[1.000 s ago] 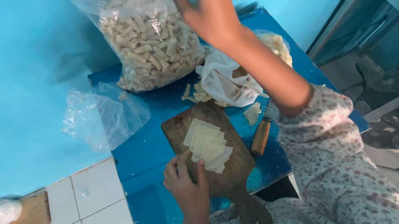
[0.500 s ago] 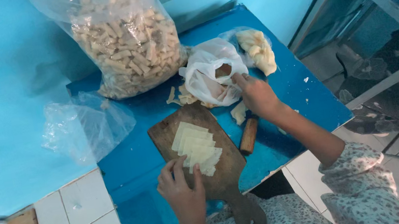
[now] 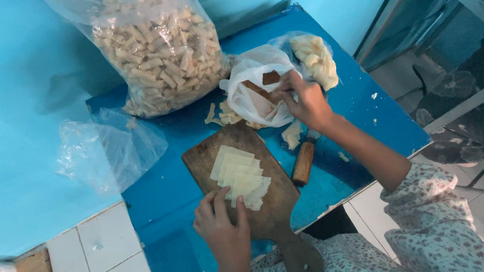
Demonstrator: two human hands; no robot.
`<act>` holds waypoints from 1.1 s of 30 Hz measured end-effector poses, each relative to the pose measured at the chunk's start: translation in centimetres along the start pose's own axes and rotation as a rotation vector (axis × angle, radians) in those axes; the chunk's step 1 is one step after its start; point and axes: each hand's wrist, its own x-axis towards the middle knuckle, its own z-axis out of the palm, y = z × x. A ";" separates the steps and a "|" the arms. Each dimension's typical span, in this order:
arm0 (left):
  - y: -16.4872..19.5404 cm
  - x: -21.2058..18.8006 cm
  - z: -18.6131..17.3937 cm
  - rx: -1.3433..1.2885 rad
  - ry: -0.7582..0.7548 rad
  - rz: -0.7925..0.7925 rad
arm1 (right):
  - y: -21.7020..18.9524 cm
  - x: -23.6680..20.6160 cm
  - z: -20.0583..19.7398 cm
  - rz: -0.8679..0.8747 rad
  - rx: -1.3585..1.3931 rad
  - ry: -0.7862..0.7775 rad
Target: The person cuts sheets of dough into small squares with a knife on a wooden cutting board, stacks the cut squares, and places dough scraps into a plastic bag on the table.
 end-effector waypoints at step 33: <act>1.5 -0.5 -0.1 -0.041 -0.081 -0.094 | -11.1 -10.3 -0.4 0.275 0.584 -0.177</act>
